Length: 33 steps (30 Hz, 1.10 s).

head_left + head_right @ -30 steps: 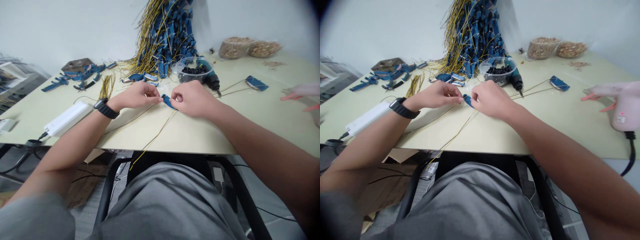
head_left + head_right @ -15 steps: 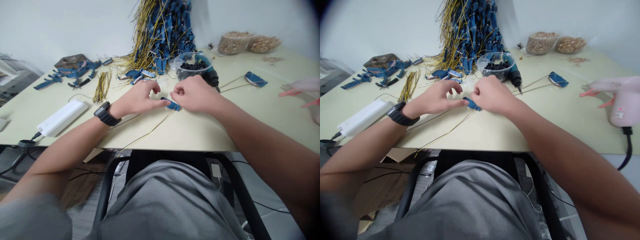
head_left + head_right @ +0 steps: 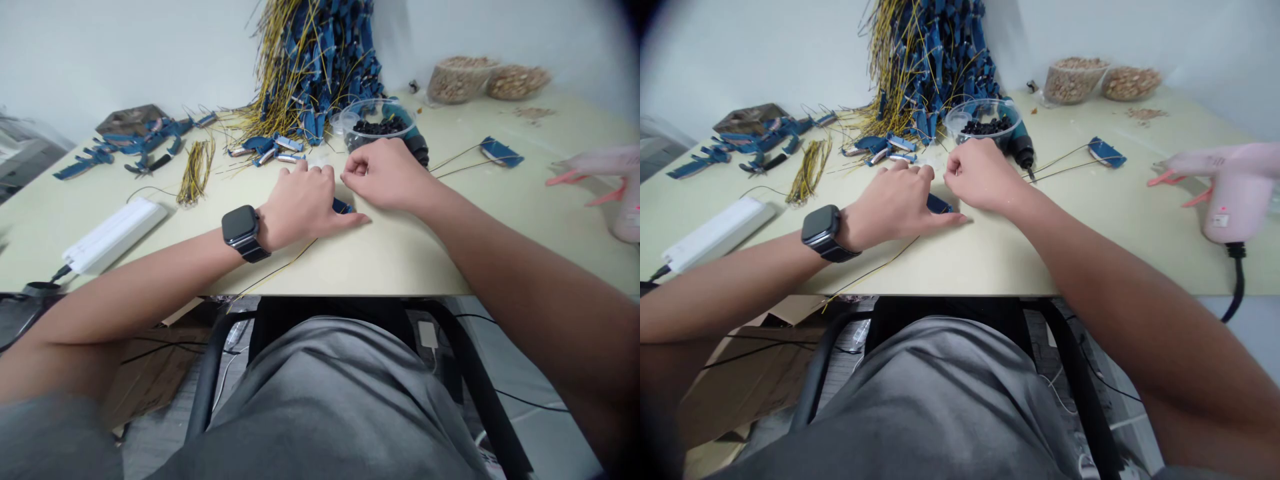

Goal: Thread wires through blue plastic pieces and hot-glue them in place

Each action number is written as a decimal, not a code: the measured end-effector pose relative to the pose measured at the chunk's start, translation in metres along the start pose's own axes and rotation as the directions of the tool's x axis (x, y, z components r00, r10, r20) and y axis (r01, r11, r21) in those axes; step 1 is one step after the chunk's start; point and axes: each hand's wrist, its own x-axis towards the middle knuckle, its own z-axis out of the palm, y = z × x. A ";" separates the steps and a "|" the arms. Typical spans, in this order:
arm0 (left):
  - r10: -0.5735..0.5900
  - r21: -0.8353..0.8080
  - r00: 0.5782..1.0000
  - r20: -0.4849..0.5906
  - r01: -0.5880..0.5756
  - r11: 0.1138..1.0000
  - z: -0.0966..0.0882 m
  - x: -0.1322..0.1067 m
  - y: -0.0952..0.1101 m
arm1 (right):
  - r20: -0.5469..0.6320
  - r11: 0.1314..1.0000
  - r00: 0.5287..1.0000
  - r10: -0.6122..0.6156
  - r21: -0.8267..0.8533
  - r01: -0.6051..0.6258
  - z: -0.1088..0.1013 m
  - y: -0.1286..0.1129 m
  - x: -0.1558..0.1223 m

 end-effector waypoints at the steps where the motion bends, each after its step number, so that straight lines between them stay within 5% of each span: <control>1: -0.006 0.016 1.000 -0.002 0.006 1.000 0.002 0.002 0.003 | 0.001 1.000 1.000 -0.001 0.001 0.001 -0.001 0.001 0.000; 6: -0.063 0.086 0.997 0.032 0.060 0.994 0.004 0.004 0.006 | -0.012 0.999 0.999 -0.050 0.010 0.050 0.000 0.011 0.004; 18: -0.042 -0.010 0.999 0.021 0.042 0.999 -0.010 -0.012 -0.034 | -0.002 0.999 1.000 -0.029 0.030 0.029 0.000 0.009 0.004; 27: -0.194 0.185 0.981 0.012 0.188 0.965 -0.018 -0.004 -0.004 | 0.021 1.000 1.000 -0.014 -0.009 0.014 -0.003 0.002 0.000; 33: -0.102 0.173 0.995 -0.004 0.101 0.980 -0.010 0.006 0.000 | -0.009 0.999 0.999 -0.040 0.019 0.040 0.000 0.008 0.003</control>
